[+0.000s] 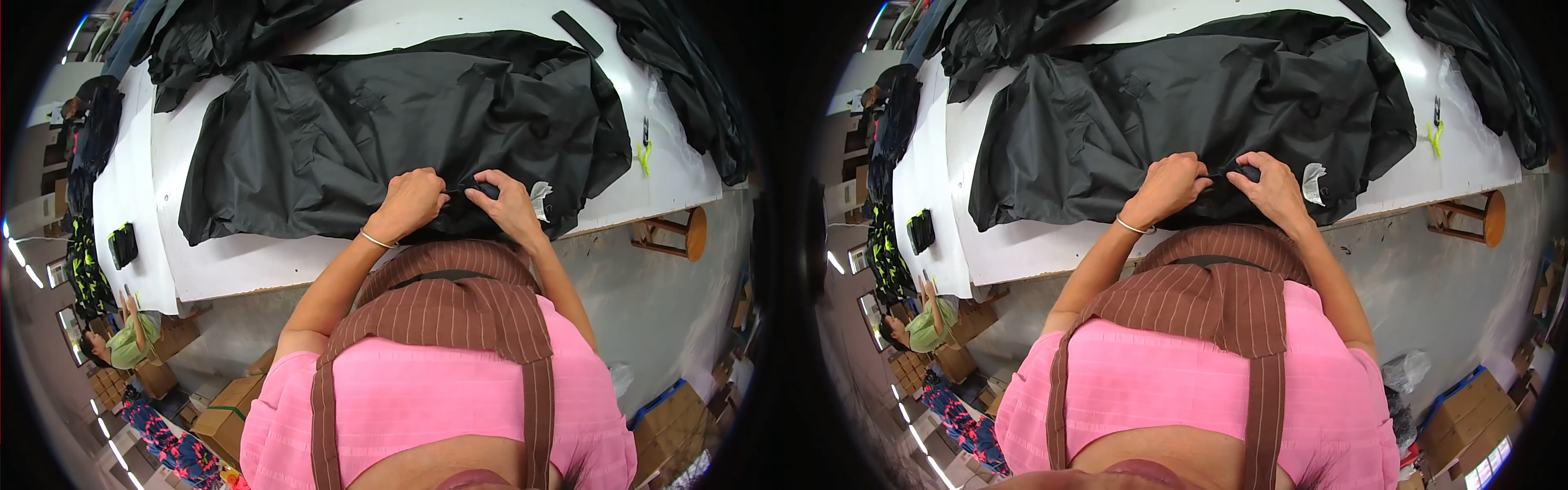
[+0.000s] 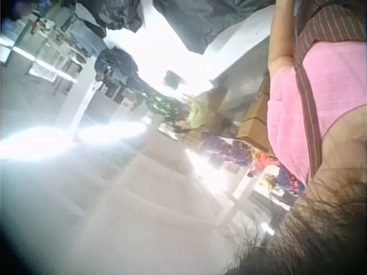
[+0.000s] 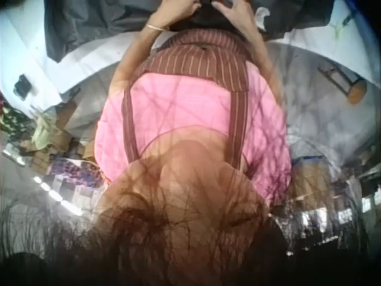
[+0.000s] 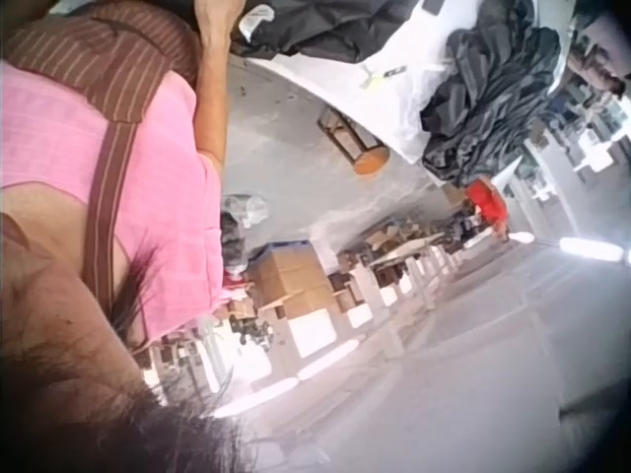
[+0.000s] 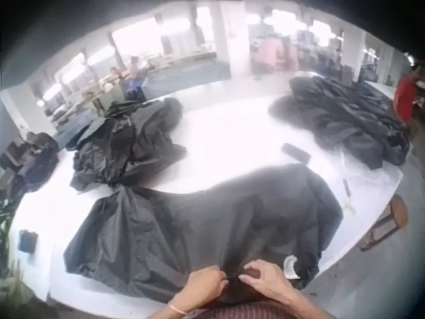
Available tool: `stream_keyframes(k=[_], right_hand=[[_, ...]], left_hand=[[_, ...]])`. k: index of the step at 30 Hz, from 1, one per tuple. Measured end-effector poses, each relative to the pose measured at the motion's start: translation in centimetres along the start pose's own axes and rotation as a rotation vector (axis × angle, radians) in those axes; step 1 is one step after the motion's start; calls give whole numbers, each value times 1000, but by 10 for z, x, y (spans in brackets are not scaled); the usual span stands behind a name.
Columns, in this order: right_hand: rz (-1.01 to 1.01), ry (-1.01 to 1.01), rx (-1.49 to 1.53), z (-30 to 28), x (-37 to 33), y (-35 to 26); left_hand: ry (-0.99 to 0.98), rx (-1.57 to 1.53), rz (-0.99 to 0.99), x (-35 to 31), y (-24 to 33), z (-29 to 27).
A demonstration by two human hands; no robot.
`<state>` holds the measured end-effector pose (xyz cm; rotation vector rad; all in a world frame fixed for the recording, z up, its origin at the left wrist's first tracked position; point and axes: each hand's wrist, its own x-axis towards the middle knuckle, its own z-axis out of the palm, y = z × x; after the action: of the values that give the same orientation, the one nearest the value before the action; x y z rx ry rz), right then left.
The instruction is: The recorder is inspecting, folding, and trimming threads on black fabric bags at an industrial workbench.
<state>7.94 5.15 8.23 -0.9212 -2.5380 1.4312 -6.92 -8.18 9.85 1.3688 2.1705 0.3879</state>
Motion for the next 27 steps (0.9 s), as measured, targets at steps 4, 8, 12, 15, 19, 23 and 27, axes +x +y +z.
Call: stream_keyframes(k=[4, 8, 12, 15, 19, 23, 27], right_hand=[[51, -27, 29, -4, -8, 5], [8, -27, 95, -5, -8, 11], [-23, -32, 155, -5, -4, 17], [8, -66, 154, -7, -3, 15], [31, -78, 158, -7, -5, 12], [16, -71, 177, -6, -4, 15], [-71, -36, 148, -7, 0, 7]], left_hand=[[29, -166, 37, 1, -7, 5], [-5, -299, 7, 1, -12, 10], [2, -429, -30, 0, -11, 14], [-16, -361, -41, 2, -6, 16], [29, -365, -54, 4, -9, 31], [42, -427, -48, 6, -10, 35], [2, -670, -91, 5, -16, 33]])
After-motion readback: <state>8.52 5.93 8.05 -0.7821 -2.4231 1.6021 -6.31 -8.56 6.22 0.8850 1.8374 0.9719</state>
